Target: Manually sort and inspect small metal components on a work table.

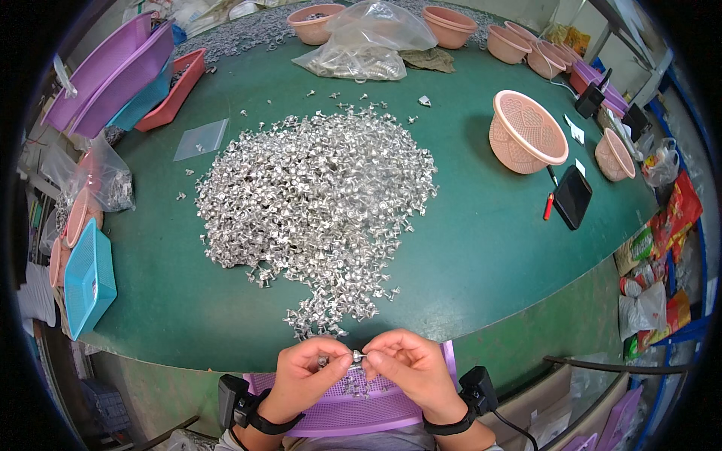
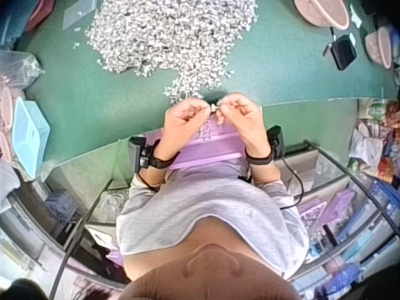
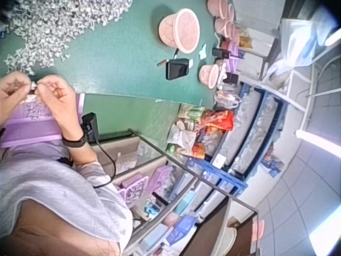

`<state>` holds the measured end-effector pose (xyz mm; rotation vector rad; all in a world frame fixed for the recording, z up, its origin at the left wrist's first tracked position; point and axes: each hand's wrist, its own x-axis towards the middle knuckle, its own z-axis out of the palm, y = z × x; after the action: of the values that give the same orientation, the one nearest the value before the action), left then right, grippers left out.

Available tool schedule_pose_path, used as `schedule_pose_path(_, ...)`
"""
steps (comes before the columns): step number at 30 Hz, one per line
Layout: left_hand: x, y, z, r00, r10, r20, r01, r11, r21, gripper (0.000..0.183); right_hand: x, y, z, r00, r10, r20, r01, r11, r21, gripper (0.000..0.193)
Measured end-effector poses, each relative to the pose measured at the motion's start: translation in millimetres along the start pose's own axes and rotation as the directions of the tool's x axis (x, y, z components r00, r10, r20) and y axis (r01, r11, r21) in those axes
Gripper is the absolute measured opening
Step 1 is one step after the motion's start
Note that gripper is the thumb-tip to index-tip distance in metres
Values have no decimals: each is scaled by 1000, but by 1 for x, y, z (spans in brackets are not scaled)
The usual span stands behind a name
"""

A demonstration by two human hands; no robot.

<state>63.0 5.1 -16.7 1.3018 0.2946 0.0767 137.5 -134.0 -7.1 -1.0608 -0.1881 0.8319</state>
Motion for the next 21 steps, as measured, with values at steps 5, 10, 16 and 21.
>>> schedule_pose_path(5,1,1,0,998,65,-25,-65,998,10,9,-1,-2,1,1000,2,3,-2,1000,-29,14)
schedule_pose_path(10,3,3,0,999,-17,-28,13,993,-121,13,-1,-2,1,994,-85,72,90,993,-81,15)
schedule_pose_path(16,2,-1,-2,1000,8,-3,-8,994,-105,12,0,-2,3,990,-110,89,120,986,-117,18)
schedule_pose_path(21,1,3,-2,999,-48,-4,47,987,-156,11,0,-3,4,988,-115,102,129,982,-135,18)
